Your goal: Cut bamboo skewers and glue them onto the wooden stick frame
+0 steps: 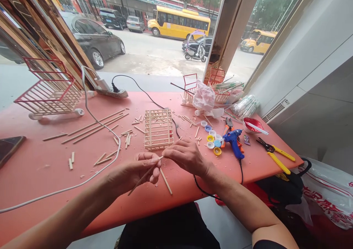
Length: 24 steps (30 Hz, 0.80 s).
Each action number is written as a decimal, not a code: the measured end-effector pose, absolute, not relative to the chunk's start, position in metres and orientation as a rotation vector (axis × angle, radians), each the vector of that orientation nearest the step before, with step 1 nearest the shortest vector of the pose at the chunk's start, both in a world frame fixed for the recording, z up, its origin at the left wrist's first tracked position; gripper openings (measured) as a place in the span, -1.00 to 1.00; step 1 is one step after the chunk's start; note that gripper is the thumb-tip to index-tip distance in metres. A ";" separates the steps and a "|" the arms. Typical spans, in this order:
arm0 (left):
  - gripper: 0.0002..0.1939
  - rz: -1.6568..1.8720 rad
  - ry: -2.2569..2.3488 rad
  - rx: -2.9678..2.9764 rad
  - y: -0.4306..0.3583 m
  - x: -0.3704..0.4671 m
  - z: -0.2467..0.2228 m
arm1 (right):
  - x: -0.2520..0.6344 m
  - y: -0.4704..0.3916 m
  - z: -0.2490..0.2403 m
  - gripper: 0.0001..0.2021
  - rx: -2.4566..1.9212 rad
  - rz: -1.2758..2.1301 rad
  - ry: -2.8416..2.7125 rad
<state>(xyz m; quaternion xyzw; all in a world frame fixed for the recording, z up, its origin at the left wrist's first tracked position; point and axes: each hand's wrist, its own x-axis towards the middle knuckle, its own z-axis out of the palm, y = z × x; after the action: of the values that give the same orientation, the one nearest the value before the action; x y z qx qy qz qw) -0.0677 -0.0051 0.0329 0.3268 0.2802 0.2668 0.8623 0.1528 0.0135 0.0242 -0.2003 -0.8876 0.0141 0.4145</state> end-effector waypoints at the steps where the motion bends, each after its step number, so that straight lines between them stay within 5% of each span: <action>1: -0.64 0.561 0.582 0.688 -0.005 -0.068 0.033 | 0.153 0.014 0.024 -0.88 -0.511 0.032 -2.226; 24: -0.68 0.698 0.623 0.888 -0.005 -0.070 0.035 | 0.157 0.013 0.029 -0.90 -0.566 -0.004 -2.260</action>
<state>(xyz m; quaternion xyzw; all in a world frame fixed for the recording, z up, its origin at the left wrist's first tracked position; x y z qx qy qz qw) -0.0703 -0.0051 0.0355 0.4137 0.2905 0.3253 0.7991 0.1568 0.0128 0.0292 -0.2232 -0.8912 -0.0016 0.3948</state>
